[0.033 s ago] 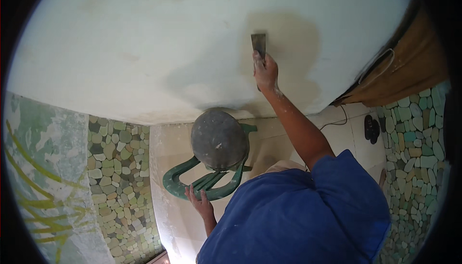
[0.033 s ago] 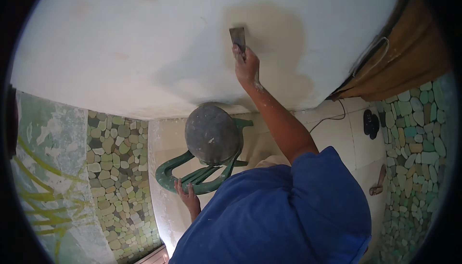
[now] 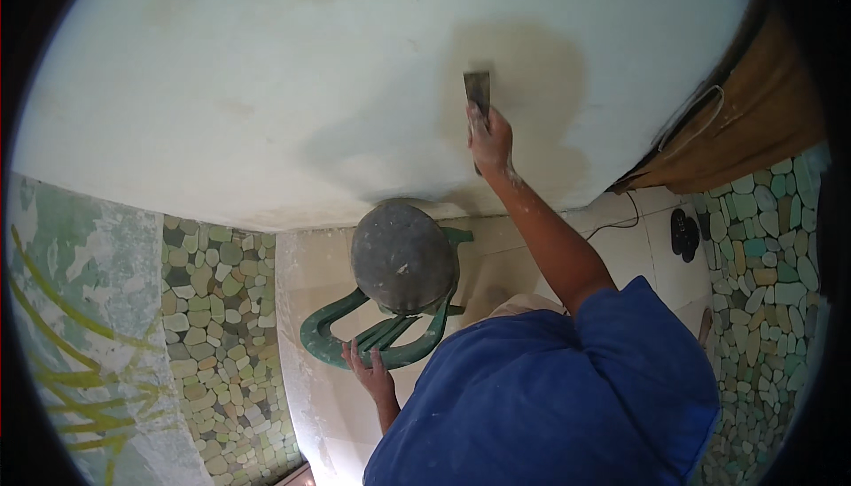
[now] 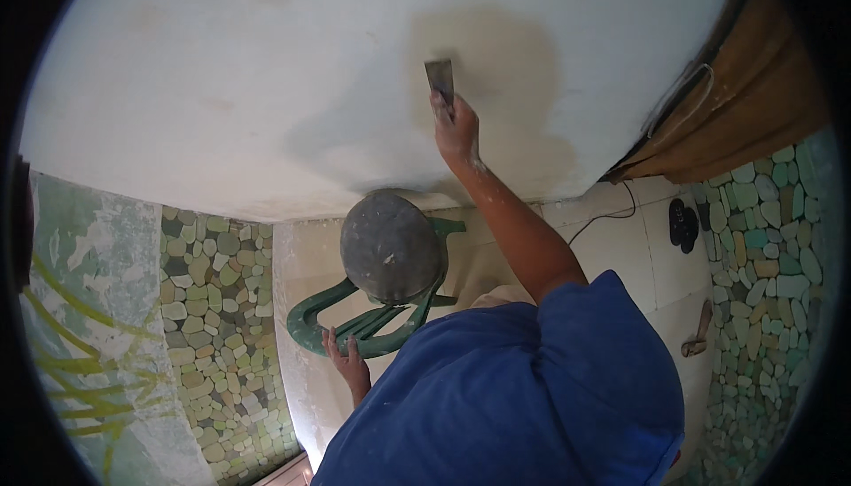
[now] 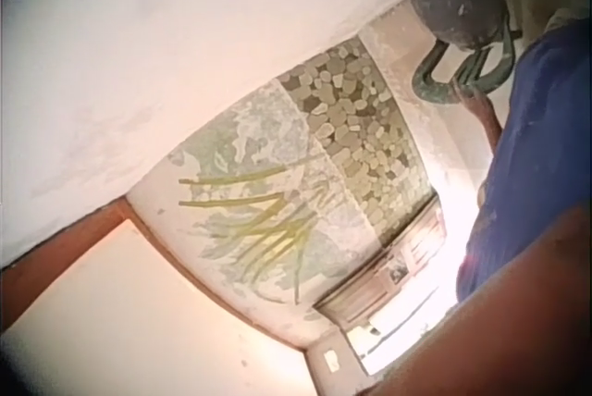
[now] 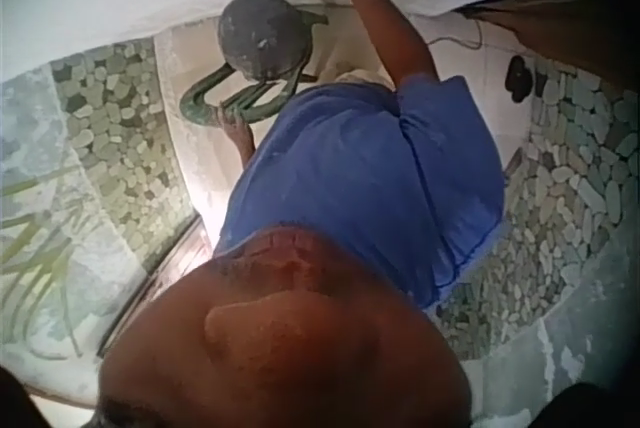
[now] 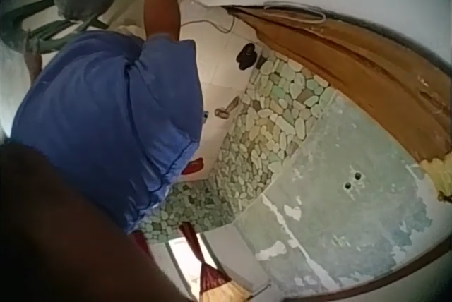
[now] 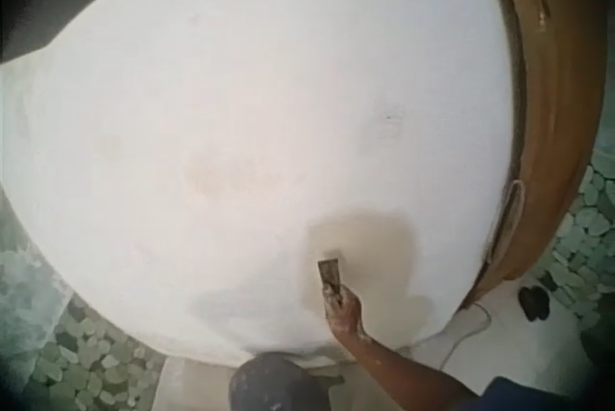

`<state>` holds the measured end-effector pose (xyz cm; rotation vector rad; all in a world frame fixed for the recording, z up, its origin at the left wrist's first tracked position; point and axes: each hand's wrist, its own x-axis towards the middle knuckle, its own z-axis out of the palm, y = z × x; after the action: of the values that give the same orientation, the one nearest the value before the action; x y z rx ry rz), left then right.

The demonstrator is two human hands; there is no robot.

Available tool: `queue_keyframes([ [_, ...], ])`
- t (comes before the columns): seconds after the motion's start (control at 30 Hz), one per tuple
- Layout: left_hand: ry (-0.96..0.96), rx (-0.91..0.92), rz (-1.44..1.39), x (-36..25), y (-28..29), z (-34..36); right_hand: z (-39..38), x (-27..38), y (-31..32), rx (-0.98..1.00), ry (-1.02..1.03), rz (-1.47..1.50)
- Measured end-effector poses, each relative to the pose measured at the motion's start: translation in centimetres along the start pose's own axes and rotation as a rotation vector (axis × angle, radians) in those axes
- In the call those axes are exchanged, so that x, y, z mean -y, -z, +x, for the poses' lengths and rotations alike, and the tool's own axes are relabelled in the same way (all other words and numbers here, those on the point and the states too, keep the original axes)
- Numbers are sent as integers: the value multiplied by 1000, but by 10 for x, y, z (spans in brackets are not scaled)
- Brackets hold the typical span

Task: Applying putty or joint compound to a wall using a putty knife to patch holes or cracks.

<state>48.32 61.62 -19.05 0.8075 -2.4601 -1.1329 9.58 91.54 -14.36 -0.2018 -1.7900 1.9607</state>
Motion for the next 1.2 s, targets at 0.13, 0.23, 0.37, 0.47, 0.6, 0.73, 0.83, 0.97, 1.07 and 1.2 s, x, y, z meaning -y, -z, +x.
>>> queue_keyframes([
  [0.13,-59,61,43,-2,-7,8,-71,-41,50,46,-298,24],
  [0.23,-88,105,42,-8,-6,16,-132,-71,101,63,-514,-68],
  [0.37,-153,137,44,6,-5,33,-207,-87,153,11,-771,-200],
  [0.47,-163,165,19,-2,-14,44,-247,-87,186,69,-868,-154],
  [0.6,-200,230,-20,-5,-33,53,-280,-78,210,119,-993,-111],
  [0.73,-284,317,-68,0,-56,58,-301,-65,223,193,-1034,-186],
  [0.83,-346,383,-56,-5,-78,62,-313,-75,247,142,-1052,-255],
  [0.97,-351,396,-38,-28,-93,69,-303,-66,265,-122,-1080,119],
  [1.07,-377,305,-115,-36,-102,95,-276,-71,270,-168,-1013,137],
  [1.2,-373,186,-153,-52,-121,151,-211,-69,274,-181,-902,150],
])
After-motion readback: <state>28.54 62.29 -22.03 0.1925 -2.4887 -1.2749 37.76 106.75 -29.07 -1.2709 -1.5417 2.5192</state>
